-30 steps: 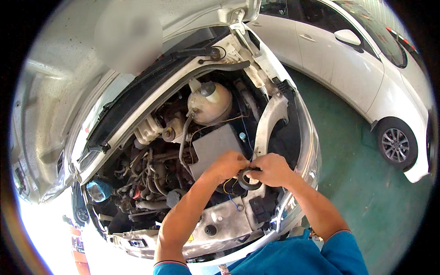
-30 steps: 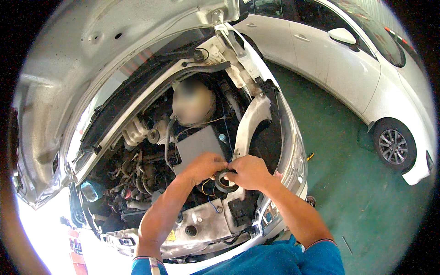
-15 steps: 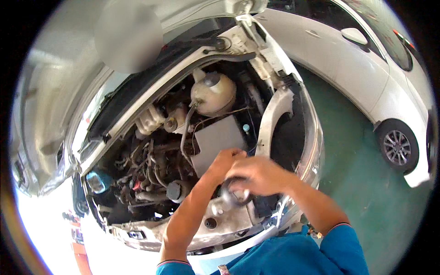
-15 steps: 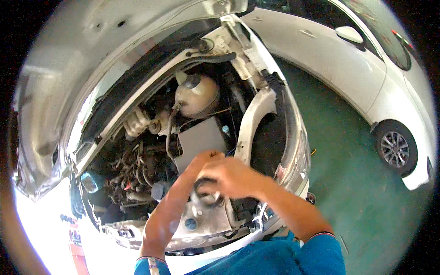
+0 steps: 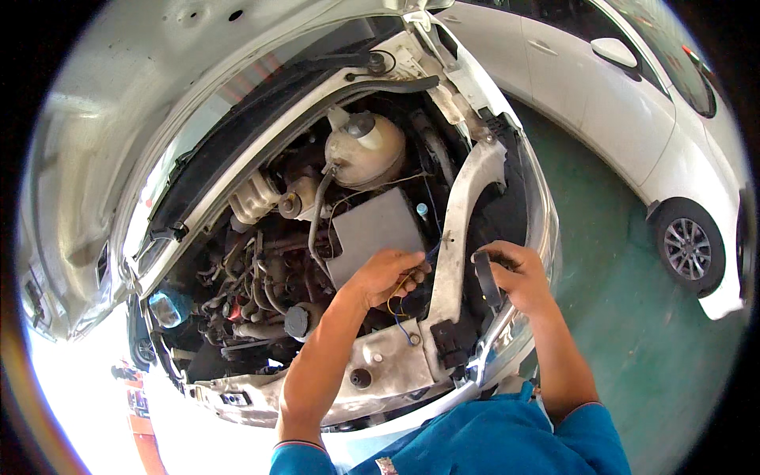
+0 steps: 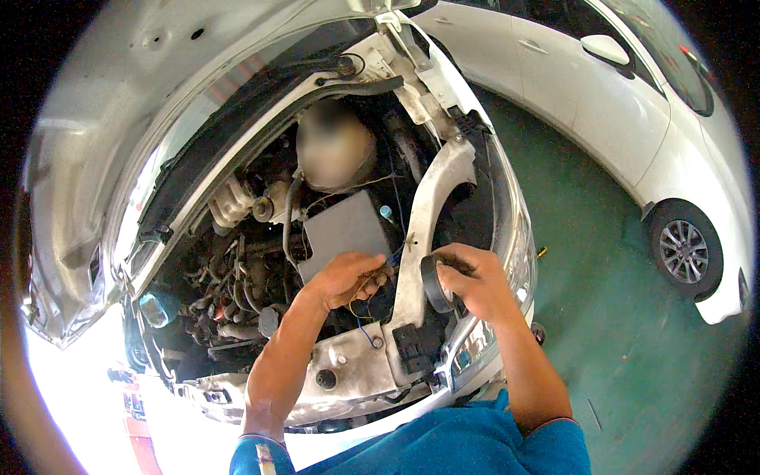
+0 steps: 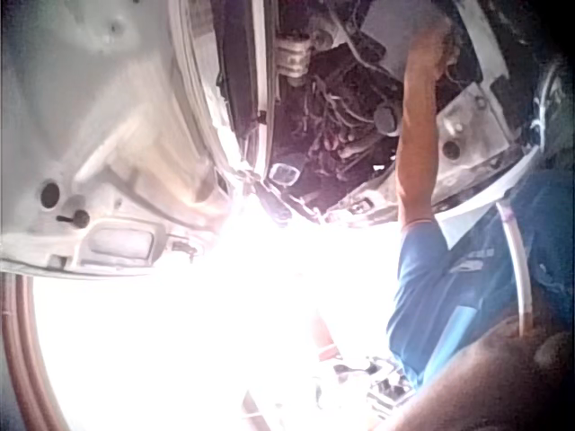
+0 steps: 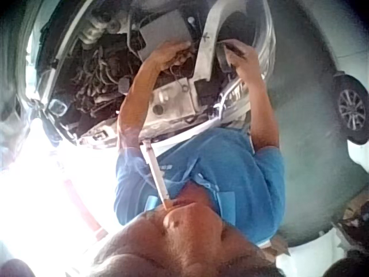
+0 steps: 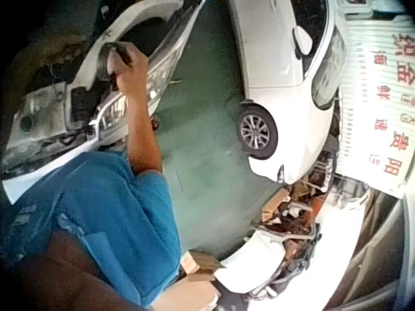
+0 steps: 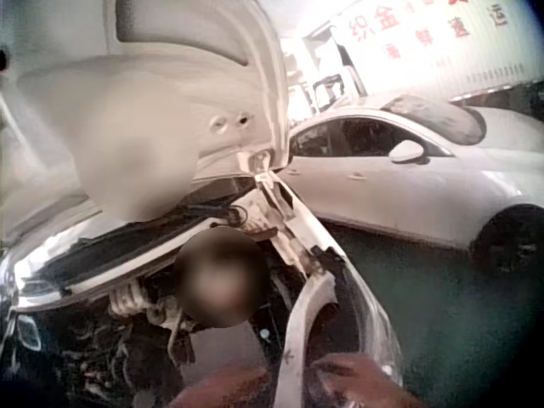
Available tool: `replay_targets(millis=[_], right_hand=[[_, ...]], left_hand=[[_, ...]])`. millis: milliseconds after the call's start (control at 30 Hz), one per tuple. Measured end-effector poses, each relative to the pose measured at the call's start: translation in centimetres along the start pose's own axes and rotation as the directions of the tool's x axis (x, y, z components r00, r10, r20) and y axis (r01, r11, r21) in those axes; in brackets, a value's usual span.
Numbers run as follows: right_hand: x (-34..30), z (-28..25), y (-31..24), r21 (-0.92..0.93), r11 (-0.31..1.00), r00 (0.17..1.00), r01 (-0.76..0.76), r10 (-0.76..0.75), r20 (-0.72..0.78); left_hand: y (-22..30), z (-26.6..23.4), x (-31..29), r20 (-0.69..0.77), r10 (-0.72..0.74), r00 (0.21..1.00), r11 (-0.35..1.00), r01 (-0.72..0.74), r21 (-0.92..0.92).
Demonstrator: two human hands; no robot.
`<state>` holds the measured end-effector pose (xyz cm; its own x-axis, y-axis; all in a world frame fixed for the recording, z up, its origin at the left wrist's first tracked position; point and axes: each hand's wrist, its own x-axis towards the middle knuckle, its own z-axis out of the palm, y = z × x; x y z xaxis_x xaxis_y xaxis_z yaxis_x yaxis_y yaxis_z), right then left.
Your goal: The person works under the hood of a white car, wrapping electrical wires with black tape and securing them. They then move to the front right wheel well and use a screwdriver to fasten a plastic liner panel.
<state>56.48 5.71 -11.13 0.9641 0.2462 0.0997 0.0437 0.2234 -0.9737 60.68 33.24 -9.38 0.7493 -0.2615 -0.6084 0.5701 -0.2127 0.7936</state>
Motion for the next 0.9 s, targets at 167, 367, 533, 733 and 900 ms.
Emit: replay_targets(millis=[167,367,533,733,900], right_hand=[[-0.5,-0.2,-0.6,-0.044,0.999,0.999,0.033,-0.032,0.026],[-0.7,-0.3,-0.4,-0.012,1.0,0.999,0.021,-0.021,0.036],[-0.8,-0.1,0.0,-0.019,0.997,0.997,0.078,-0.077,0.025],[-1.2,-0.3,-0.3,0.042,0.998,0.998,0.035,-0.037,0.051],[-1.4,-0.4,0.3,0.044,0.998,0.999,0.047,-0.048,0.018]], left_hand=[[0.1,0.2,-0.3,-0.009,-0.065,0.998,0.998,0.066,0.02],[0.3,1.3,-0.7,-0.094,0.034,0.995,0.992,-0.023,0.121],[-0.8,1.1,0.5,-0.06,0.08,0.995,0.993,-0.074,0.096],[-0.6,1.4,0.0,-0.143,0.074,0.987,0.994,-0.061,0.091],[0.5,2.0,-2.2,-0.149,0.05,0.988,0.998,-0.044,0.042]])
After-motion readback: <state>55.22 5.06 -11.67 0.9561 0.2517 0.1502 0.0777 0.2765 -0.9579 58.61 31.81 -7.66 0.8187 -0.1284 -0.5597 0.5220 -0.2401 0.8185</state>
